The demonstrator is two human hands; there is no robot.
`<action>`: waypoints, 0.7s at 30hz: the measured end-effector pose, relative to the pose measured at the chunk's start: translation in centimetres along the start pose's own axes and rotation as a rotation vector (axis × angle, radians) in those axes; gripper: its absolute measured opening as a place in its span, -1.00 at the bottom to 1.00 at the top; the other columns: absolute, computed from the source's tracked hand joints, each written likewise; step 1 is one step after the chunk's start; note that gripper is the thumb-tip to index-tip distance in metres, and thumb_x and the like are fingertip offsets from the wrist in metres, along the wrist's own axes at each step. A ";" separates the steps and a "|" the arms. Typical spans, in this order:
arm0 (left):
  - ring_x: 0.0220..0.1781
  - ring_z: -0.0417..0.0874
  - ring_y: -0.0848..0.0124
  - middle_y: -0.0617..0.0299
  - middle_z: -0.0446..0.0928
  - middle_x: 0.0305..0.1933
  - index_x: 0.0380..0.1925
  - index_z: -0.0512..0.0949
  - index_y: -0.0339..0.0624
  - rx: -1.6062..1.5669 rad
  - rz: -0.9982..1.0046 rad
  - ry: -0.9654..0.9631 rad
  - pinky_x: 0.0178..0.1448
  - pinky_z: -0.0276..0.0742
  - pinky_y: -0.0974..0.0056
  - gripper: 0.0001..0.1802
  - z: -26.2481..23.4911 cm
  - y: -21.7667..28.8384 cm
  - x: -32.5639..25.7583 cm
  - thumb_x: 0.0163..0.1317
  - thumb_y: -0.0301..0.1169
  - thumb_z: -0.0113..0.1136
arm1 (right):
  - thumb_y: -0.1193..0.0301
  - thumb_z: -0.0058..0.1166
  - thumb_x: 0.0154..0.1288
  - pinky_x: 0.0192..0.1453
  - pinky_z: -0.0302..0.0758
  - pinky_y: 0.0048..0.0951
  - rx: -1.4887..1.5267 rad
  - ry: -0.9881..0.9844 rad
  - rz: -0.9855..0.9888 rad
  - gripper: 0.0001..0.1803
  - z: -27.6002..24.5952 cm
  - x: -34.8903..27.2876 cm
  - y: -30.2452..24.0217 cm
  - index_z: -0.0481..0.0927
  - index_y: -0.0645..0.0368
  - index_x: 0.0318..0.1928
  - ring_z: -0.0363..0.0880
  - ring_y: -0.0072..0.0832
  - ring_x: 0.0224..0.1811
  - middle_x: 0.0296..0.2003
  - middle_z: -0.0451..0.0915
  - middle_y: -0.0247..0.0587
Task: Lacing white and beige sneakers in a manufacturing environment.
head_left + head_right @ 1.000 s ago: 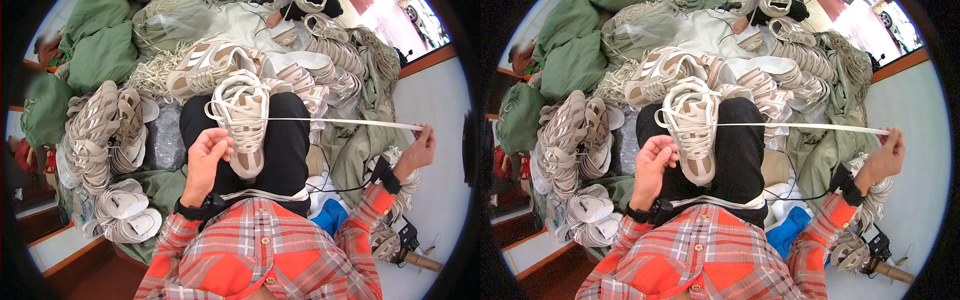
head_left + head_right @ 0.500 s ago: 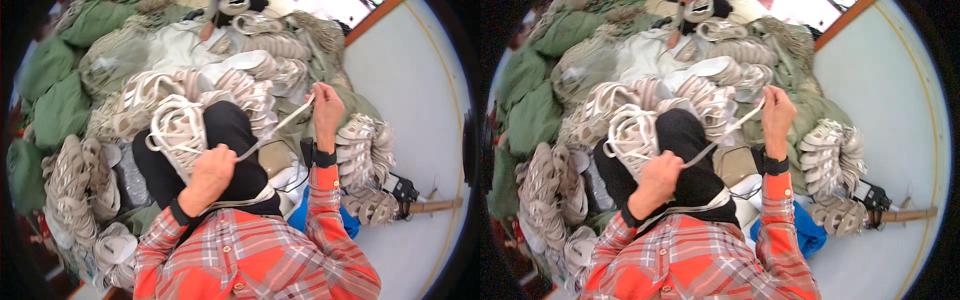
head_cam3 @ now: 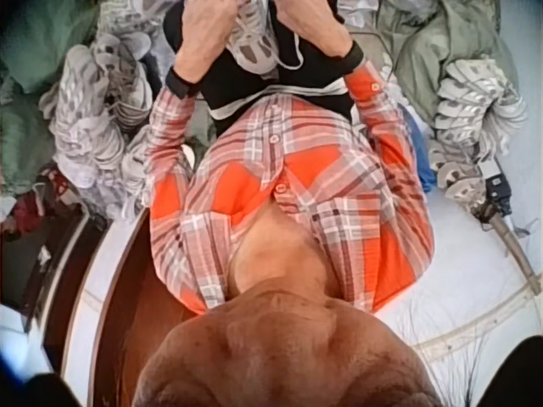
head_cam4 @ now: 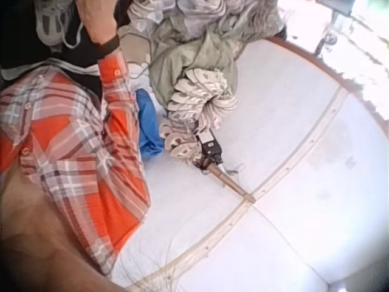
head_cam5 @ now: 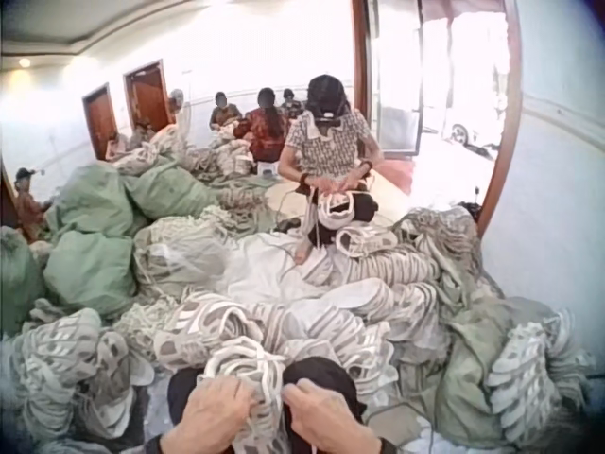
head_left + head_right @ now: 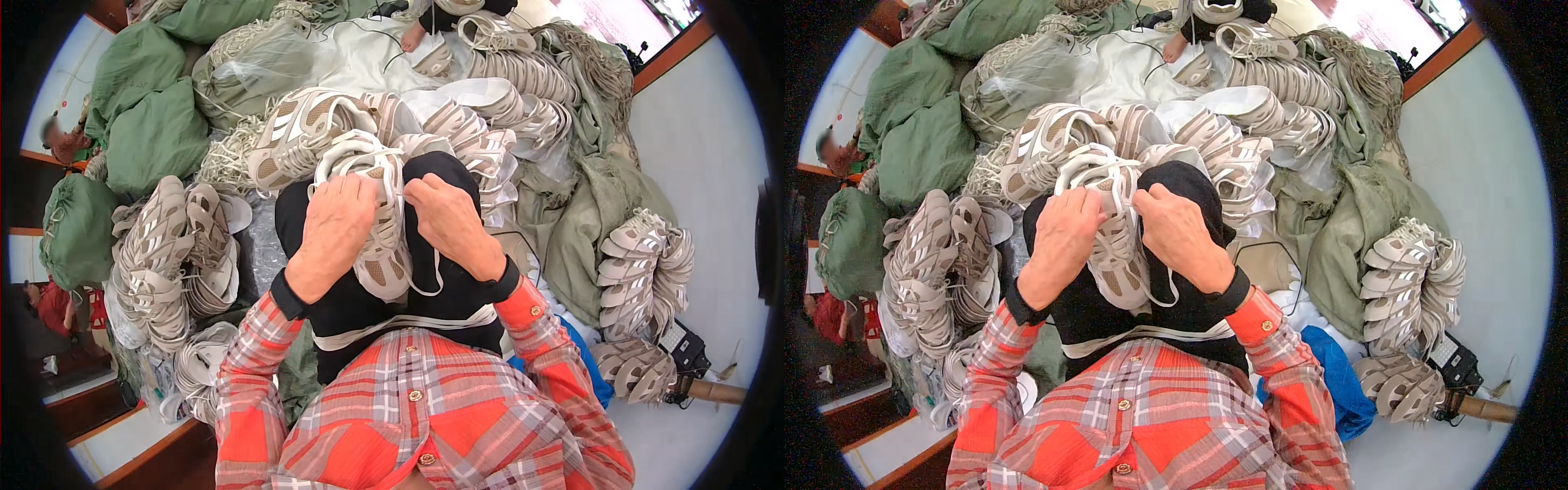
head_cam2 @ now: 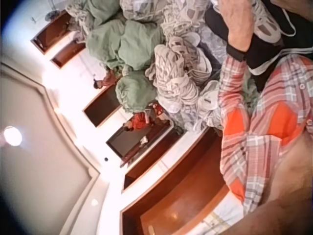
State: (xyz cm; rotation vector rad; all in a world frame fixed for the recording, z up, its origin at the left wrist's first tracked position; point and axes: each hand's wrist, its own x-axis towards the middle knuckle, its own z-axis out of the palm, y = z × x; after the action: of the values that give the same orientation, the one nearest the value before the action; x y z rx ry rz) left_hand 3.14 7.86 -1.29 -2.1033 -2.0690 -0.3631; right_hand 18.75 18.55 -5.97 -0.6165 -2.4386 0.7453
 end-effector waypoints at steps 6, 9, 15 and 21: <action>-0.29 0.48 0.13 0.13 0.42 -0.39 -0.37 0.48 -0.17 -0.121 0.068 -0.091 -0.20 0.35 0.15 -0.87 -1.0 -0.7 -0.9 0.09 -0.44 0.21 | 0.62 -0.02 0.11 -0.32 0.43 -0.17 -0.065 -0.046 -0.023 -0.92 0.1 0.9 -0.3 0.42 0.25 -0.34 0.47 -0.06 -0.40 -0.47 0.39 -0.04; -0.25 0.48 0.18 0.15 0.44 -0.35 -0.32 0.55 -0.16 -0.276 -0.029 0.067 -0.15 0.33 0.14 -0.90 -0.6 -1.2 0.1 0.15 -0.43 0.17 | 0.64 -0.03 0.04 -0.32 0.44 -0.16 -0.091 -0.057 -0.060 -0.89 -0.7 1.3 -1.1 0.41 0.26 -0.36 0.48 -0.05 -0.37 -0.45 0.39 -0.01; -0.23 0.49 0.16 0.14 0.45 -0.37 -0.37 0.57 -0.19 -0.438 -0.118 0.119 -0.15 0.32 0.13 -0.93 2.0 -0.7 1.0 0.12 -0.49 0.16 | 0.66 -0.03 0.01 -0.27 0.47 -0.15 -0.035 -0.062 -0.062 -0.85 0.0 1.5 -1.6 0.41 0.28 -0.33 0.51 -0.02 -0.33 -0.39 0.45 0.04; -0.24 0.48 0.12 0.12 0.44 -0.39 -0.37 0.54 -0.22 -0.403 -0.039 0.070 -0.14 0.36 0.17 -0.89 2.3 -0.8 1.7 0.05 -0.50 0.20 | 0.70 -0.08 -0.01 -0.23 0.42 -0.03 0.219 -0.030 0.005 -0.72 0.3 1.9 -1.1 0.29 0.33 -0.21 0.50 0.13 -0.26 -0.43 0.48 0.17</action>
State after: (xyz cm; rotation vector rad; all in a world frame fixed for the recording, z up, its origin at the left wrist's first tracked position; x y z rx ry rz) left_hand 2.51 10.18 -3.08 -2.2177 -2.1406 -0.9141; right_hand 16.84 18.60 -4.89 -0.5297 -2.3399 1.0133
